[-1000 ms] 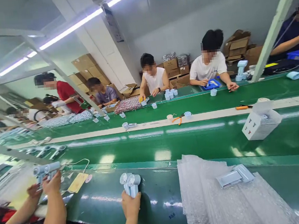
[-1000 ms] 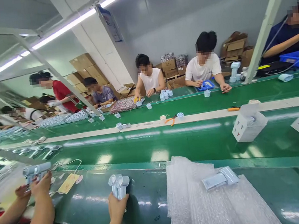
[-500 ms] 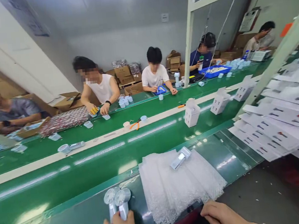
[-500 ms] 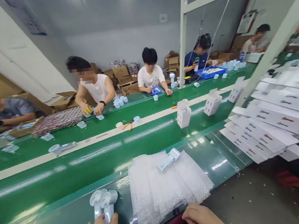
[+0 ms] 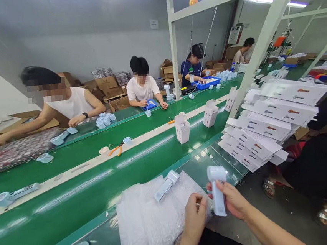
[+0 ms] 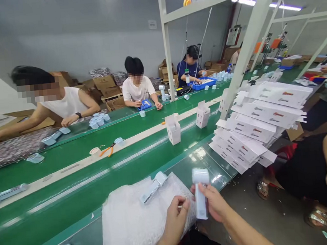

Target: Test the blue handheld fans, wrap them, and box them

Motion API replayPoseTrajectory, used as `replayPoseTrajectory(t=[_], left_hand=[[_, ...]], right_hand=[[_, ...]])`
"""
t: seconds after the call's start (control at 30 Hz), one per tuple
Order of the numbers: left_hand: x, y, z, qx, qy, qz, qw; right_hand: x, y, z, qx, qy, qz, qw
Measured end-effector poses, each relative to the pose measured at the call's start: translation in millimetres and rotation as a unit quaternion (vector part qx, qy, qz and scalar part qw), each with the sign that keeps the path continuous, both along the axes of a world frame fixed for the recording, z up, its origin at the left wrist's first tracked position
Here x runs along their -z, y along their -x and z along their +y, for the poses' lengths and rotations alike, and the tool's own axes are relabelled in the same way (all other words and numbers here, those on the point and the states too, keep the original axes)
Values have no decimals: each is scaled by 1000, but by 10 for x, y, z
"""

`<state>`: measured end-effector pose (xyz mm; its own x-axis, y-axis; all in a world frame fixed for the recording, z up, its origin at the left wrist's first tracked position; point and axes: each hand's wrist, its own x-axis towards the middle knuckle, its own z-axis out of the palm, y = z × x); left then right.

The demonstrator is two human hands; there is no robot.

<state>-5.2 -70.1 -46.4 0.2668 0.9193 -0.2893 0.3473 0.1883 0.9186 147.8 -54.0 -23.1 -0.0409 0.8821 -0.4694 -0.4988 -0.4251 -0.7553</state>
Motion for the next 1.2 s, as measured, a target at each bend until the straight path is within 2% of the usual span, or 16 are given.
replayPoseTrajectory(t=[0.03, 0.1, 0.17, 0.23, 0.37, 0.5, 0.6, 0.77, 0.8, 0.87, 0.93, 1.0, 1.1, 1.2], left_hand=[[80, -3, 11, 43, -10, 83, 996], [235, 34, 28, 116, -12, 195, 974], [343, 78, 71, 129, 8, 216, 968], [383, 107, 160, 107, 26, 204, 973], [297, 118, 374, 59, 68, 142, 986], [136, 97, 395, 29, 100, 40, 994], [48, 120, 336, -10, 126, -18, 992], [-114, 168, 356, -138, 123, -51, 981], [-175, 157, 369, -147, 109, -57, 981], [-328, 124, 385, -118, 44, -45, 991], [-490, 110, 376, -41, -59, 11, 997], [-607, 140, 338, 42, -171, 80, 981], [-631, 232, 243, 102, -273, 138, 947], [-538, 260, 178, 74, -280, 191, 938]], right_hand=[[2, -215, -8, 11, 13, -12, 1000], [-6, -598, -74, -23, 37, -24, 999], [-17, -850, -189, -89, 54, -17, 994], [-2, -929, -321, -129, 63, 11, 990], [140, -658, -494, -175, 71, 122, 974], [288, -277, -383, -273, 59, 208, 937], [321, -215, -216, -286, 50, 209, 934], [244, -379, -135, -285, 74, 124, 948], [215, -394, -144, -284, 71, 111, 950], [151, -393, -156, -280, 54, 103, 953], [89, -375, -148, -272, 32, 104, 956], [36, -374, -123, -263, 25, 102, 959], [-33, -421, -86, -258, 34, 92, 961], [-96, -463, -90, -263, 35, 78, 961]])
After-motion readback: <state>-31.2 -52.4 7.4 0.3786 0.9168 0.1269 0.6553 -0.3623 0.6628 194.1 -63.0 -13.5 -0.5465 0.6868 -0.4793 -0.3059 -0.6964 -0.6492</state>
